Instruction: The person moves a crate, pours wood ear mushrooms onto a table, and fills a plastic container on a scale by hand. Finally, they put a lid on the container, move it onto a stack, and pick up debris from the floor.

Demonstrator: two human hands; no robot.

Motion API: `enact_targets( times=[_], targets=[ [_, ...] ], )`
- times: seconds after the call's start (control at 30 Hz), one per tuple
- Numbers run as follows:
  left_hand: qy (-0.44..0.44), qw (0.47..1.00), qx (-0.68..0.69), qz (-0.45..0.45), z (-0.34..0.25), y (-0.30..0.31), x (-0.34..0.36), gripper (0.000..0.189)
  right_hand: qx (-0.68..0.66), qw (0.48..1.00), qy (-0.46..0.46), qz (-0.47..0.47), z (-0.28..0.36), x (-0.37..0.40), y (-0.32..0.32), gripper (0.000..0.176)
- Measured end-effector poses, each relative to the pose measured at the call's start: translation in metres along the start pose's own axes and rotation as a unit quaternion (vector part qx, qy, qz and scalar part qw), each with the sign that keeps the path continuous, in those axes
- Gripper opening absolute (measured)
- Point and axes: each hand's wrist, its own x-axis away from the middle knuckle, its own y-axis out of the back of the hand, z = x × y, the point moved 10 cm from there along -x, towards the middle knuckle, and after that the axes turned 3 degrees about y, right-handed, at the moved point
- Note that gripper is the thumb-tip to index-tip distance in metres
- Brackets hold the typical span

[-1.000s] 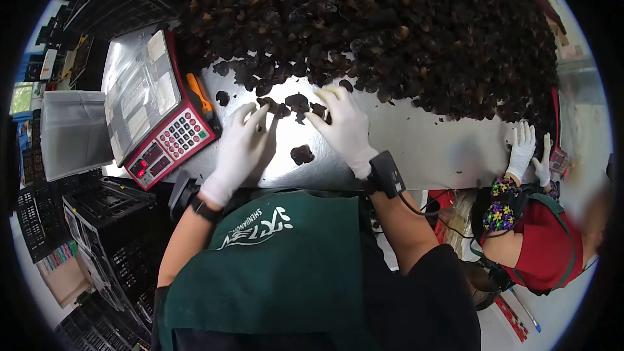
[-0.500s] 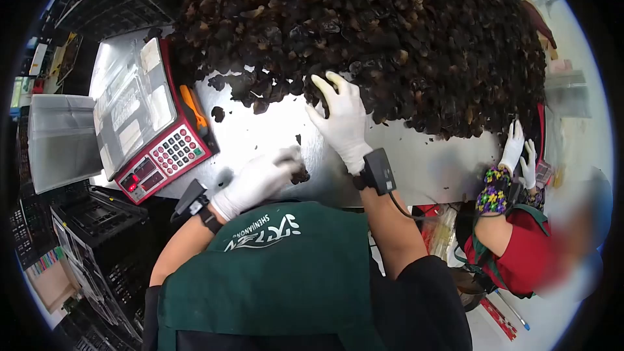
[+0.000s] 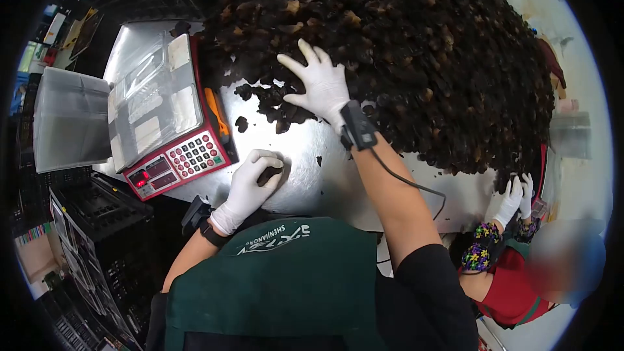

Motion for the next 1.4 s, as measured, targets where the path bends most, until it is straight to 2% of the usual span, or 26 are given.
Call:
enact_targets(
  times=[0.07,0.13,0.27,0.33,0.4,0.43,0.47,0.53,0.57,0.6,0.67,0.77,0.83,0.87,0.93,0.97,1.0,1.07,1.1,1.13,1.2,1.27,1.33,1.4],
  targets=[
    [0.014,1.0,0.016,-0.007,-0.002,0.012,0.001,0.023,-0.025,0.999,-0.005,0.038,0.003,0.002,-0.014,0.062],
    [0.001,0.999,0.031,-0.032,-0.01,0.027,0.003,0.023,-0.057,0.997,0.004,-0.044,0.006,0.019,-0.005,0.04],
    [-0.017,0.995,0.0,-0.1,-0.033,0.082,0.007,0.023,-0.106,0.99,-0.017,-0.091,-0.011,0.036,0.005,0.018],
    [-0.073,0.976,-0.093,-0.185,-0.043,0.127,0.01,0.023,-0.183,0.977,-0.069,-0.084,-0.025,0.032,0.007,0.012],
    [-0.057,0.944,-0.136,-0.297,-0.026,0.179,0.018,0.023,-0.272,0.954,-0.091,-0.088,-0.039,0.026,0.008,0.013],
    [-0.054,0.921,-0.168,-0.348,-0.025,0.202,0.018,0.023,-0.333,0.931,-0.124,-0.089,-0.045,0.023,0.008,0.012],
    [-0.052,0.894,-0.2,-0.398,-0.025,0.223,0.019,0.023,-0.408,0.89,-0.197,-0.047,-0.056,0.023,-0.006,0.01],
    [-0.022,0.889,-0.218,-0.402,-0.004,0.245,0.011,0.022,-0.57,0.753,-0.329,-0.015,-0.066,0.024,-0.026,0.01],
    [0.001,0.902,-0.256,-0.347,0.003,0.245,0.0,0.025,-0.638,0.673,-0.374,0.0,-0.06,0.024,-0.032,0.016],
    [0.041,0.925,-0.245,-0.289,0.025,0.244,-0.008,0.028,-0.693,0.627,-0.355,0.018,-0.049,0.017,-0.034,0.017],
    [0.021,0.917,-0.298,-0.264,0.023,0.244,-0.014,0.034,-0.79,0.525,-0.313,0.055,-0.024,0.001,-0.033,0.021],
    [0.042,0.918,-0.31,-0.245,0.003,0.249,-0.013,0.039,-0.838,0.473,-0.258,0.085,0.005,-0.019,-0.032,0.029],
    [0.045,0.888,-0.351,-0.293,-0.001,0.268,-0.004,0.041,-0.849,0.456,-0.248,0.096,0.026,-0.033,-0.031,0.036],
    [0.048,0.87,-0.375,-0.317,-0.003,0.279,0.002,0.042,-0.849,0.465,-0.227,0.106,0.036,-0.045,-0.026,0.033],
    [0.06,0.895,-0.32,-0.304,0.022,0.289,0.003,0.056,-0.853,0.473,-0.181,0.128,0.066,-0.071,-0.014,0.027],
    [0.066,0.909,-0.307,-0.276,0.031,0.282,0.002,0.06,-0.815,0.535,-0.175,0.133,0.083,-0.085,0.0,0.027],
    [0.071,0.922,-0.292,-0.246,0.039,0.272,-0.001,0.065,-0.797,0.567,-0.135,0.161,0.103,-0.1,0.008,0.027],
    [0.06,0.919,-0.3,-0.247,0.04,0.256,-0.001,0.07,-0.76,0.622,-0.086,0.167,0.133,-0.122,0.011,0.024],
    [0.056,0.924,-0.291,-0.243,0.041,0.252,-0.002,0.073,-0.717,0.68,-0.034,0.147,0.148,-0.135,0.015,0.022],
    [0.071,0.923,-0.284,-0.249,0.039,0.248,-0.001,0.076,-0.678,0.716,-0.004,0.169,0.169,-0.141,0.021,0.022],
    [0.09,0.915,-0.29,-0.264,0.03,0.241,-0.003,0.078,-0.54,0.81,0.109,0.202,0.205,-0.147,0.007,0.034],
    [0.104,0.937,-0.202,-0.266,0.022,0.237,-0.008,0.079,-0.359,0.881,0.248,0.181,0.239,-0.134,0.019,0.05],
    [0.072,0.943,-0.193,-0.26,0.025,0.228,-0.007,0.081,-0.289,0.919,0.247,0.106,0.246,-0.123,-0.001,0.064],
    [0.072,0.957,-0.106,-0.261,0.044,0.229,-0.003,0.079,-0.266,0.93,0.23,0.107,0.251,-0.119,0.01,0.064]
  ],
)
